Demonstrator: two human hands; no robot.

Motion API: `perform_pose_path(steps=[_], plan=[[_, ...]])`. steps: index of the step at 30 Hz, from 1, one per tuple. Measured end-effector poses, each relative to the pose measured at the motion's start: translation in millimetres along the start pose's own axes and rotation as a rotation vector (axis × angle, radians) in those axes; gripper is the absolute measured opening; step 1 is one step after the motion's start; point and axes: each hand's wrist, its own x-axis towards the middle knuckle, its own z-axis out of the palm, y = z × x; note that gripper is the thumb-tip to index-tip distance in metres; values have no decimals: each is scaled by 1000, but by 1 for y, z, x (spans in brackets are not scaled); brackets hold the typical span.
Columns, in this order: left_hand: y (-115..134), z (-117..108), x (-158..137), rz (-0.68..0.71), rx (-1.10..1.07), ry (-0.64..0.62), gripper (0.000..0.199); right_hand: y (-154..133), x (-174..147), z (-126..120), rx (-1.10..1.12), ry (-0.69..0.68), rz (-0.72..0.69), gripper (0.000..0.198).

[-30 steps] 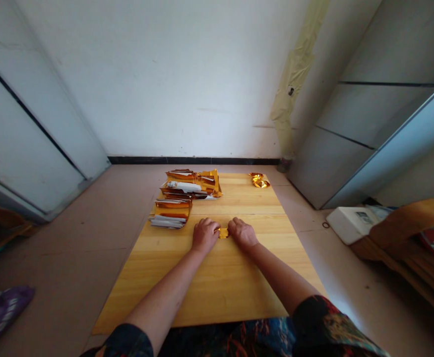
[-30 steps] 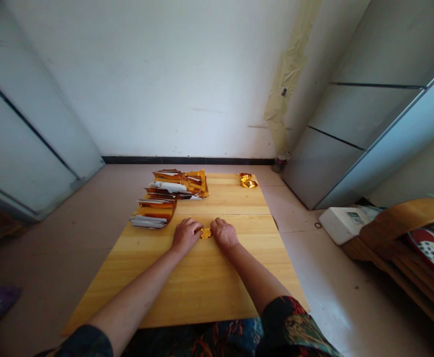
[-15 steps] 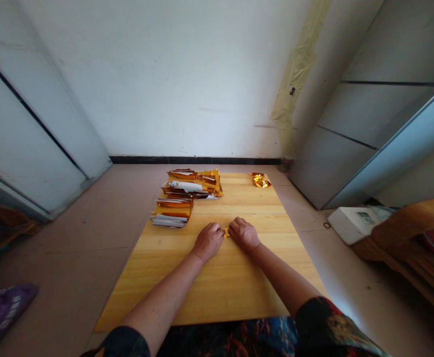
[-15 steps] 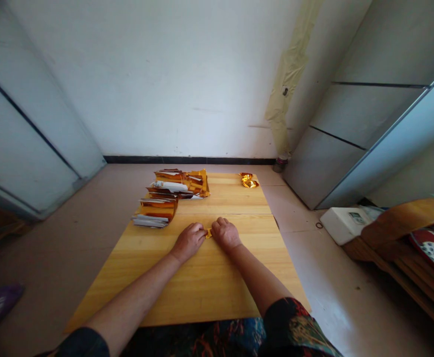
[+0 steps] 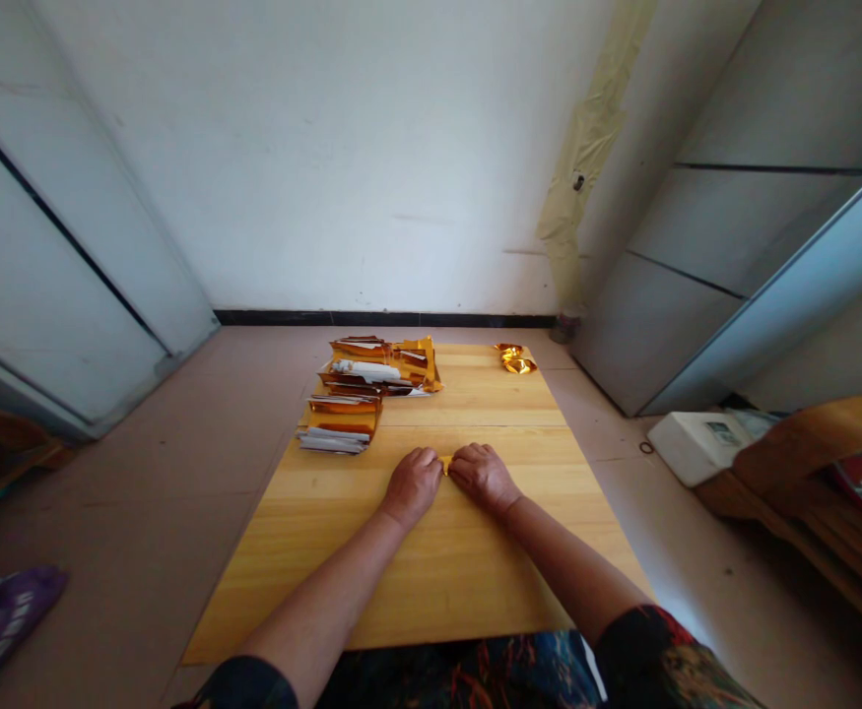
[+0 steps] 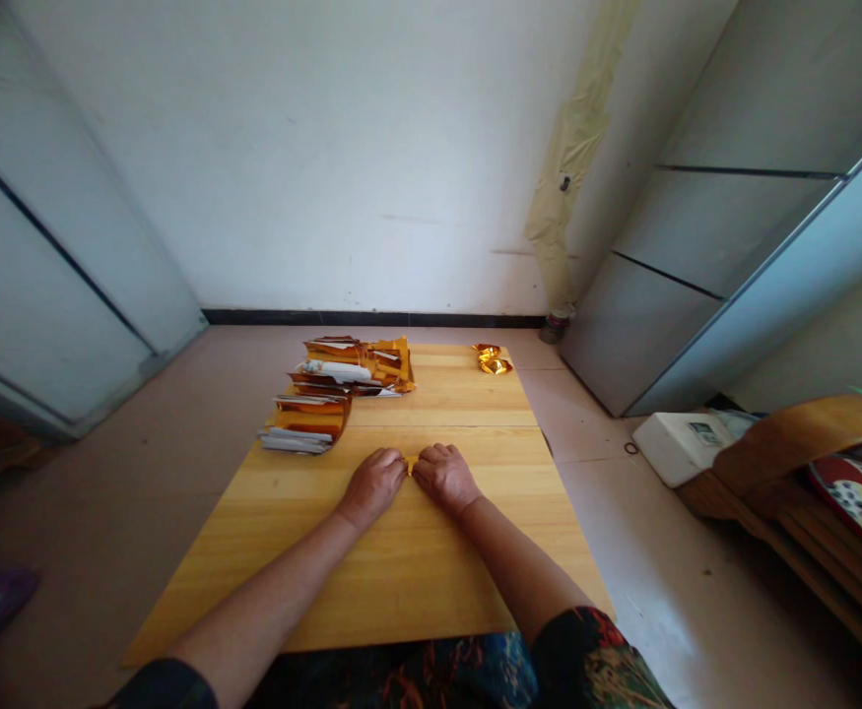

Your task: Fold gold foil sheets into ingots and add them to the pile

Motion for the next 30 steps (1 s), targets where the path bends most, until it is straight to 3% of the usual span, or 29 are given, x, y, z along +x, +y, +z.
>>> perform_pose_path(steps=[4, 11, 20, 30], plan=[[2, -3, -5, 23, -42, 26, 21, -4, 0, -2, 45, -7, 81, 20], [10, -16, -20, 21, -46, 27, 23, -13, 20, -15, 143, -190, 435, 21], [18, -9, -31, -56, 5, -15, 33, -18, 46, -21, 81, -352, 570, 19], [21, -7, -28, -58, -42, 9, 31, -15, 51, -11, 275, -270, 730, 18]])
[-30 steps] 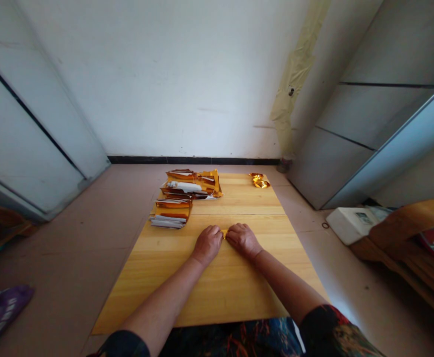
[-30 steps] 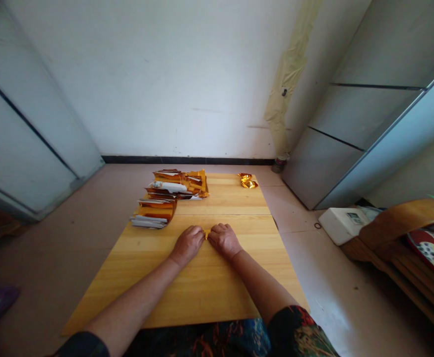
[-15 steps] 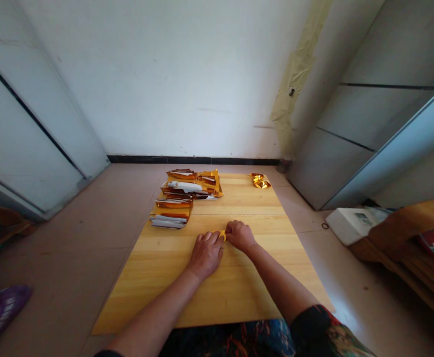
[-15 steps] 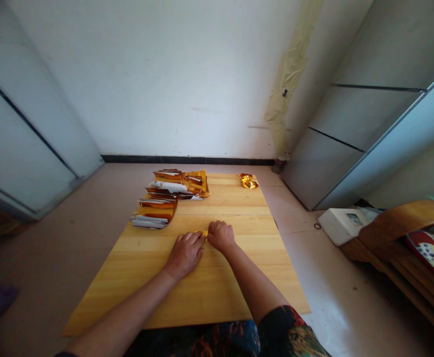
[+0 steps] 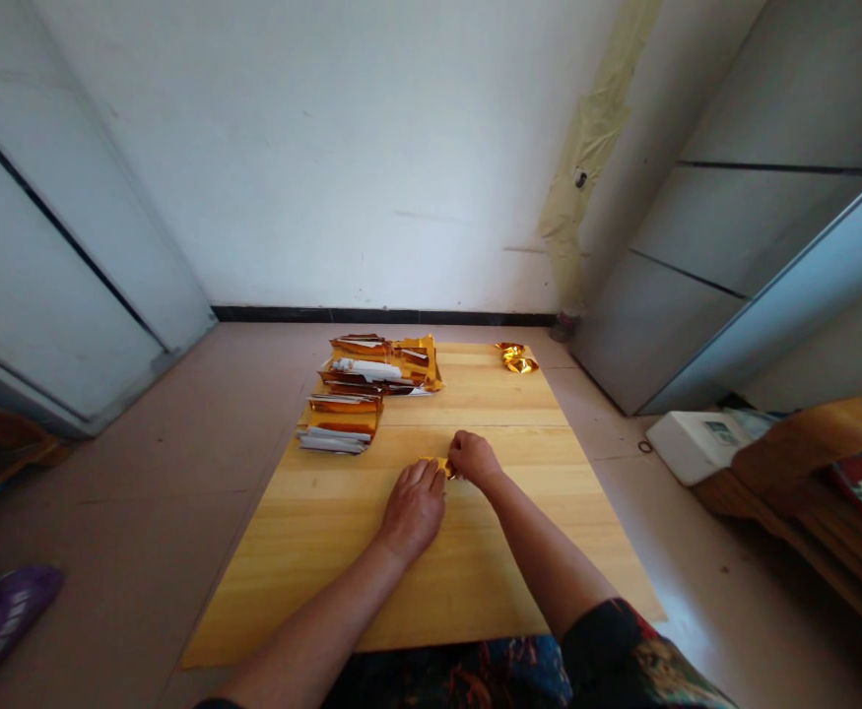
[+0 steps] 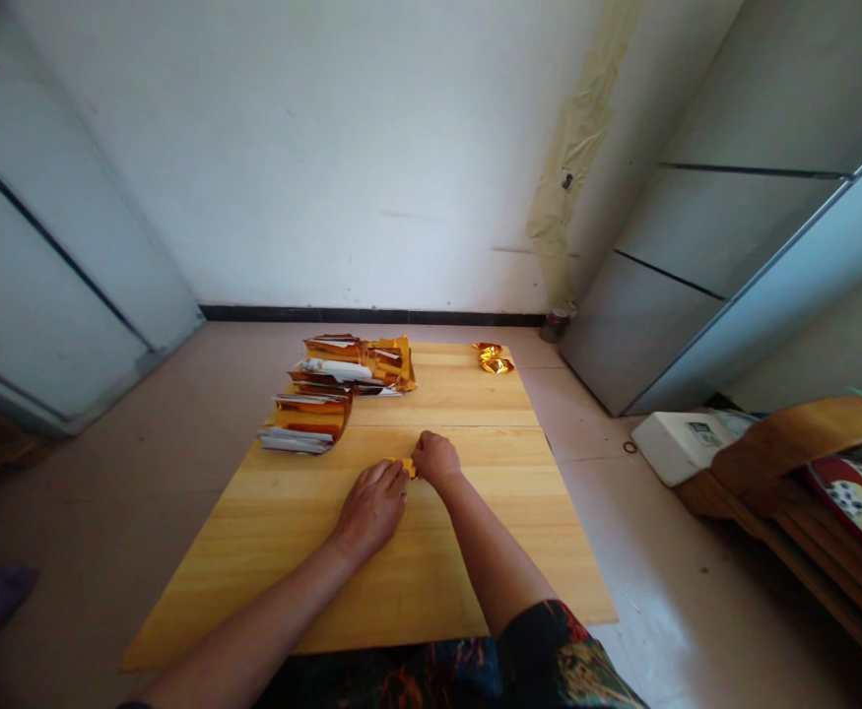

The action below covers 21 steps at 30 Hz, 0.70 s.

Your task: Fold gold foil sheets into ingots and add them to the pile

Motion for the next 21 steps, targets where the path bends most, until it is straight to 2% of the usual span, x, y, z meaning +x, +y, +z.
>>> perform_pose_path(steps=[6, 14, 21], plan=[[-9, -5, 0, 45, -27, -3, 38, -7, -3, -2, 15, -1, 88, 14], [-7, -12, -1, 24, -20, -42, 38, -15, -4, 0, -51, 14, 143, 28], [-10, -12, -2, 15, -31, -53, 39, -9, -1, -3, 37, -16, 175, 22]])
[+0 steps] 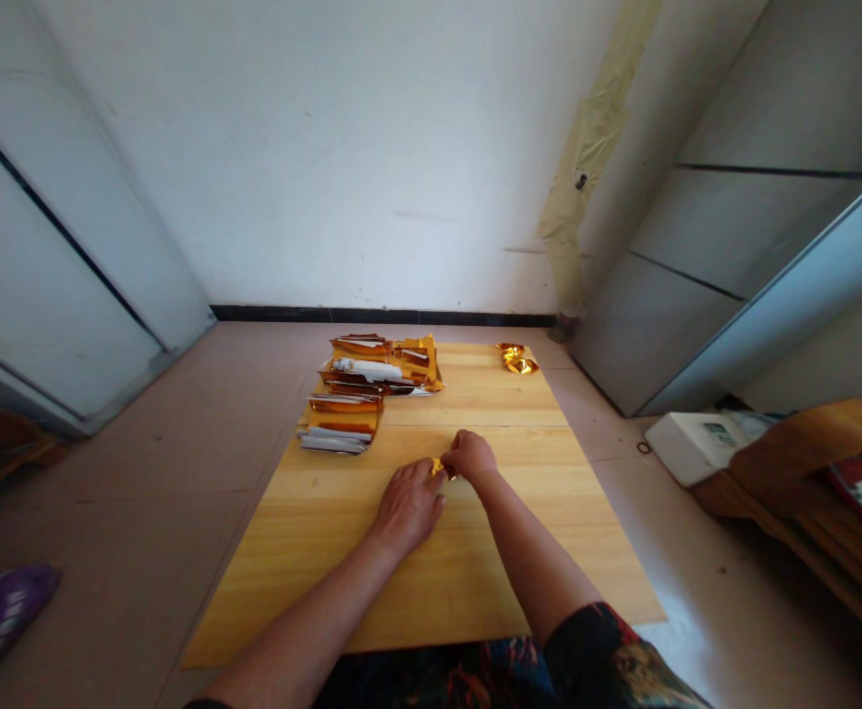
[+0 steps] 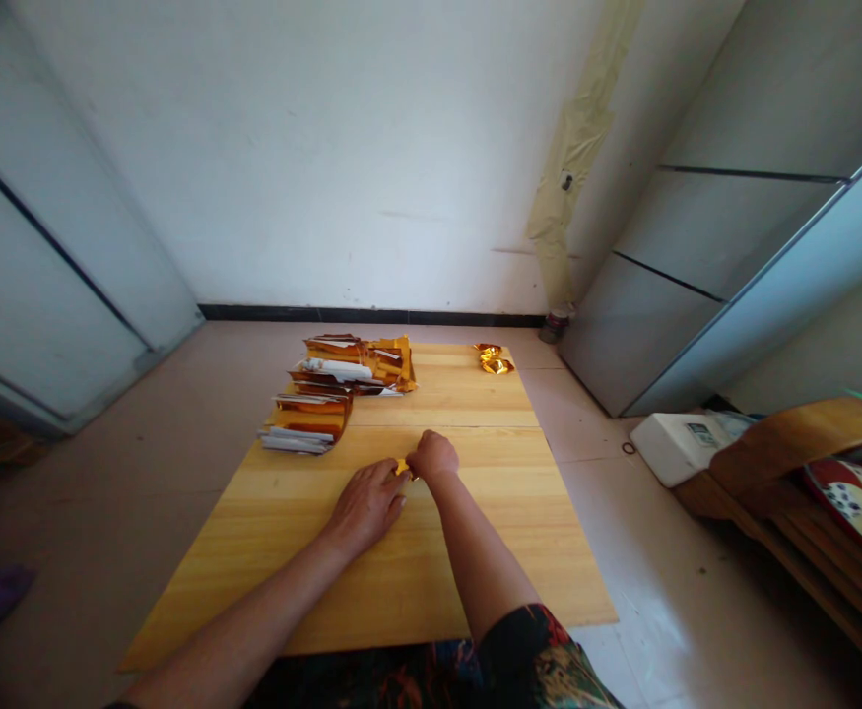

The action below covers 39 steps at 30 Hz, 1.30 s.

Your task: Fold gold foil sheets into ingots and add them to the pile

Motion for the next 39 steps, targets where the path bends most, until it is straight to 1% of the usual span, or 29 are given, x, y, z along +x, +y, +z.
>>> perform_pose_path(steps=[3, 8, 11, 14, 18, 23, 27, 30, 32, 33, 36, 39], plan=[[-1, -1, 0, -25, 18, -11, 39, 5, 4, 2, 69, -20, 5, 20], [0, -5, 1, -25, 30, -46, 39, 14, 10, 7, 126, -2, -3, 18], [2, -7, 3, -30, 28, -59, 38, 20, 12, 7, 162, -18, 11, 19], [3, -7, 3, -26, 40, -58, 38, 27, 12, 4, 198, -39, 24, 21], [3, -7, 2, -25, 54, -60, 38, 34, 10, -1, 200, -22, 37, 20], [4, -7, 1, -34, 37, -58, 38, 40, 8, -8, 282, -77, 80, 20], [4, -7, 1, -37, 30, -60, 38, 44, 7, -12, 300, -73, 81, 15], [4, -7, 1, -38, 30, -58, 38, 39, 8, -11, 293, -24, 59, 10], [4, -7, 2, -39, 28, -59, 38, 31, 8, -9, 276, -3, 21, 10], [4, -7, 1, -40, 25, -60, 38, 25, 8, -7, 255, -14, 7, 11], [4, -8, 1, -37, 14, -63, 39, 8, 5, -1, 144, -26, -3, 14], [5, -10, 2, -45, 16, -67, 42, -4, -1, 0, 34, -1, 18, 18]])
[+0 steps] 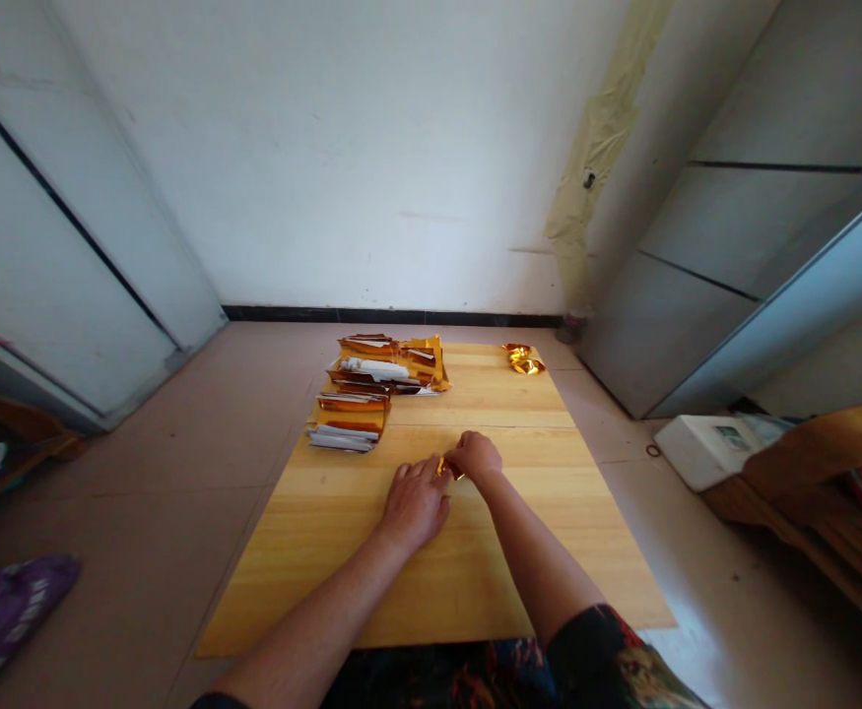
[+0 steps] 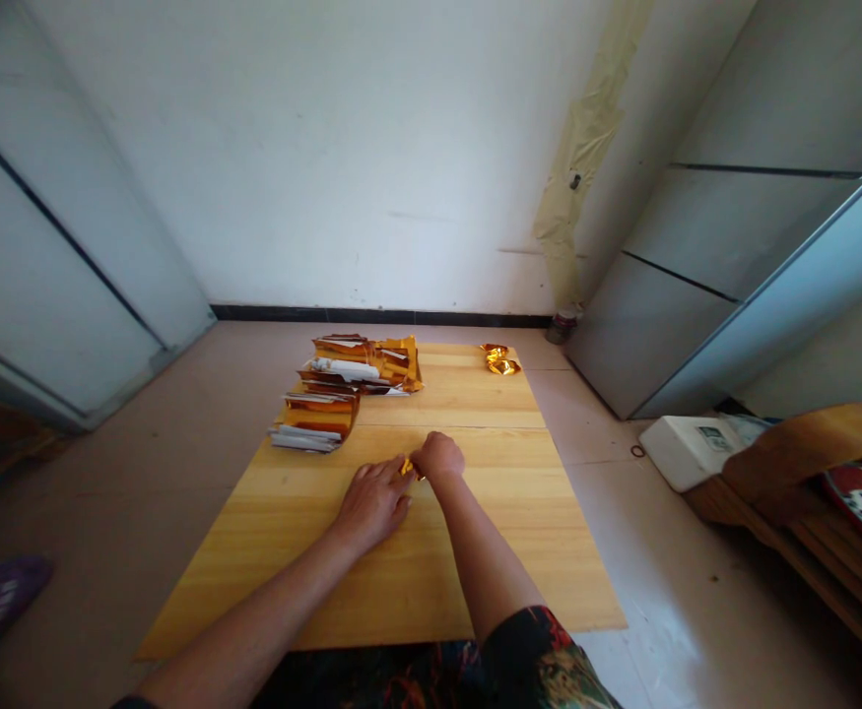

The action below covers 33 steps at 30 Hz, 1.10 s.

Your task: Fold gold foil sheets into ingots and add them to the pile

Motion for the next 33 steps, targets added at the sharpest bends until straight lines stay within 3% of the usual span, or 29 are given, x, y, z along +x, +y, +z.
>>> perform_pose_path(steps=[6, 13, 20, 30, 33], plan=[[1, -1, 0, -9, 3, 8, 41, -2, -6, -3, -66, 13, -2, 24], [1, 3, 1, -24, 16, 8, 36, 24, 0, -12, -61, 24, -20, 15], [6, 12, 6, -56, 31, 97, 26, 37, -25, -5, -151, 186, -279, 12], [4, 20, 1, -40, -24, 172, 29, 26, -19, -5, -79, 76, -185, 14], [-2, 21, 3, -49, -92, 257, 28, 29, -16, -3, 35, 108, -204, 6]])
